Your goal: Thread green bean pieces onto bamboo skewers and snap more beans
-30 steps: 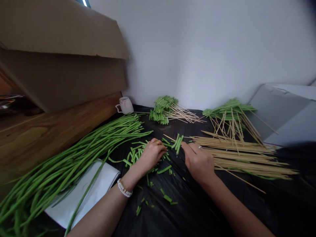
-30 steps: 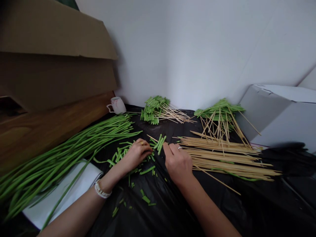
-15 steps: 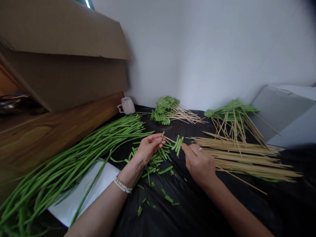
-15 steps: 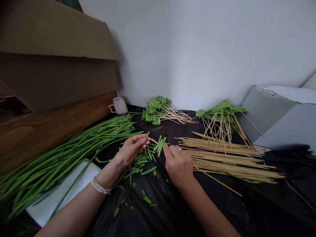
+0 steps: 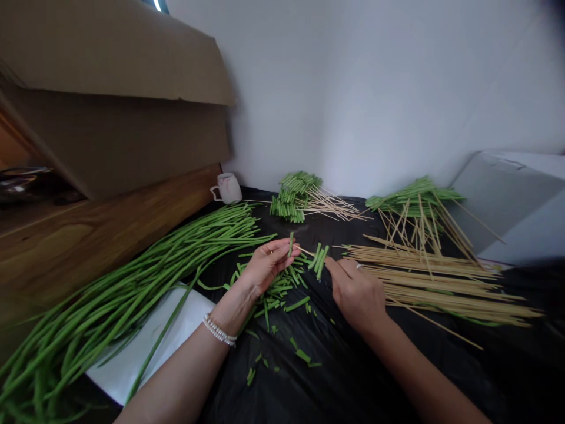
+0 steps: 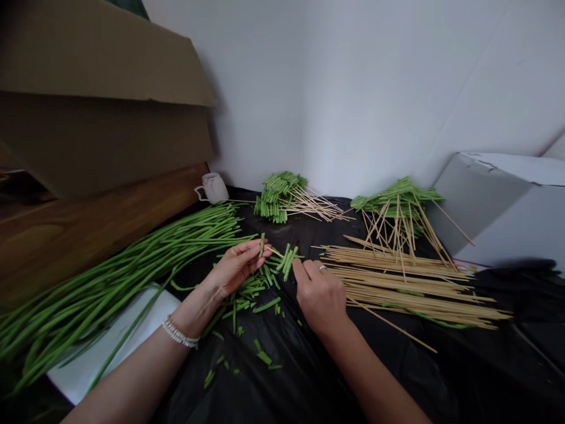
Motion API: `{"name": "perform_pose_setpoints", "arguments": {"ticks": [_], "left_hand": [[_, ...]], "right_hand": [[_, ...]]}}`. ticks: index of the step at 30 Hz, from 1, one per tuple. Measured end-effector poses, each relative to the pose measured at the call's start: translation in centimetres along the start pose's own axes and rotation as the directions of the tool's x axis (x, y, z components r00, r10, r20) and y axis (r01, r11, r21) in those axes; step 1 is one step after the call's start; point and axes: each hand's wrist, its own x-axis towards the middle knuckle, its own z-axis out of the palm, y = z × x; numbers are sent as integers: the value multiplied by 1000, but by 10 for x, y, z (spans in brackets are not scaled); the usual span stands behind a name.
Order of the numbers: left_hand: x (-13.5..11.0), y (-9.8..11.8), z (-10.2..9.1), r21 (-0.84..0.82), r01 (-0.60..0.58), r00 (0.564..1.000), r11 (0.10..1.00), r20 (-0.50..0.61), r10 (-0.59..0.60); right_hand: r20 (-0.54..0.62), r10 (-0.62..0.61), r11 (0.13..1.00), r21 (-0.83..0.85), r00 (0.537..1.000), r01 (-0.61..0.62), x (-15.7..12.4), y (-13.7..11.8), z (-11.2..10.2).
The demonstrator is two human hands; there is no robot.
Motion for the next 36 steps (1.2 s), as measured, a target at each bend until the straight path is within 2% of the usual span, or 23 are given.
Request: {"name": "perform_pose_setpoints", "arguments": {"ticks": [8,19,36], "left_hand": [[-1,-1,1,22,-15,1000,1000,11,15],[-1,1,1,20,-17,1000,1000,8,16],[1,-2,-3,187,-63,998,980,1,64]], "right_hand": [[27,-14,1000,2,1000,14,1,0,-2],[3,-15,1000,2,1000,15,0,0,-1],[43,-39,999,8,998,39,-2,0,0]]}}
